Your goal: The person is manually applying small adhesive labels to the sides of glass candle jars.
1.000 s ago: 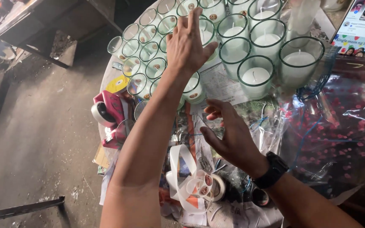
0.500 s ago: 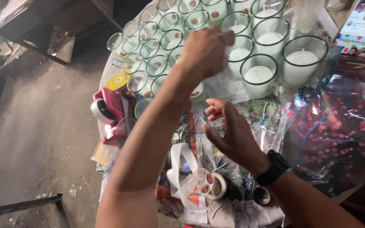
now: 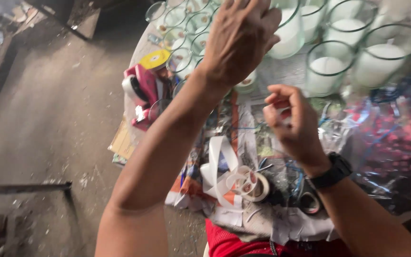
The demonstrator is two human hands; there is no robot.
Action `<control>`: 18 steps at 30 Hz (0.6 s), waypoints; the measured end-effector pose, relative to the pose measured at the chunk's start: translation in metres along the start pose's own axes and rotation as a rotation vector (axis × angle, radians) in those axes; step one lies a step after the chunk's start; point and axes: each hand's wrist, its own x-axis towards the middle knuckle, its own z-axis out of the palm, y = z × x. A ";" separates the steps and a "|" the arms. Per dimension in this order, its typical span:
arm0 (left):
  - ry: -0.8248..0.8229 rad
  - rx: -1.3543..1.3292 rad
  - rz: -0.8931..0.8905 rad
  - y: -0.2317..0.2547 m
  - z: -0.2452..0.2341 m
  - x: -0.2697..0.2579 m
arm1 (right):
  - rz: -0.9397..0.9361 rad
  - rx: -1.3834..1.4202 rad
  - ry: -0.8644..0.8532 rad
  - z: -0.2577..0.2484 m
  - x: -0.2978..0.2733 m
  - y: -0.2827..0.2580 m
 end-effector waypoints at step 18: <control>-0.178 -0.098 -0.099 0.079 -0.067 -0.117 | -0.112 0.125 0.075 0.008 -0.010 -0.004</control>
